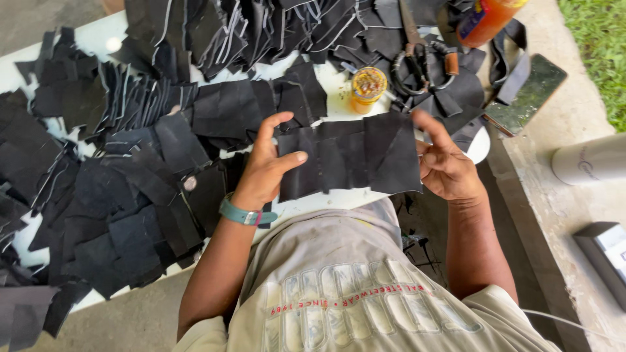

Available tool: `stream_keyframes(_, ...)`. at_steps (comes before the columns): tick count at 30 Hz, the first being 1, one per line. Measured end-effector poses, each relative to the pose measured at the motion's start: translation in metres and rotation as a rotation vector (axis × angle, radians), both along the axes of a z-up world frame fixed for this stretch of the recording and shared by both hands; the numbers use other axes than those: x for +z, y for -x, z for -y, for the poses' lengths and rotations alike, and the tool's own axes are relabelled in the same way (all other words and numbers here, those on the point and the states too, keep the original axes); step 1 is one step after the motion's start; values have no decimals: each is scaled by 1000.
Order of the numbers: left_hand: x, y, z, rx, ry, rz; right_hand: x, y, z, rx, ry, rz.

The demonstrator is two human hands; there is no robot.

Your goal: The person marks black leather pieces with a white pen while using a wooden board as a template. They repeatedly pick up leather pieces, align them with the board, and draw lines on the surface before placing them back on the table.

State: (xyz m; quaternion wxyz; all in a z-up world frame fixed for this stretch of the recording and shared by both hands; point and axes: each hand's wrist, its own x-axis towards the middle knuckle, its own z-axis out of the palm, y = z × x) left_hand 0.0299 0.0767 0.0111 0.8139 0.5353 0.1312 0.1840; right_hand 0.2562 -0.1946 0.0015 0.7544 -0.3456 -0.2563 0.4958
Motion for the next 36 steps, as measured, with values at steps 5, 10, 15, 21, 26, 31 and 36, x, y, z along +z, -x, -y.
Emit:
stream_keyframes(5, -33, 10, -13, -44, 103, -52, 17, 8, 4, -45, 61, 524)
stream_keyframes(10, -61, 9, -17, -166, 605, -65, 24, 14, -33, -403, 439, 650)
stream_keyframes(15, -35, 22, -8, -263, 807, -44, 30, 1, -43, -432, 617, 601)
stream_keyframes(21, -23, 25, 0, -304, 759, -8, 15, -6, -39, -433, 609, 457)
stream_keyframes(26, -18, 23, 2, -312, 731, -17, 2, -12, -39, -423, 596, 419)
stream_keyframes(31, -12, 20, 4, -322, 725, -15, 3, -11, -38, -428, 573, 426)
stream_keyframes(36, -15, 20, 2, -276, 625, -85, -4, -9, -32, -374, 458, 573)
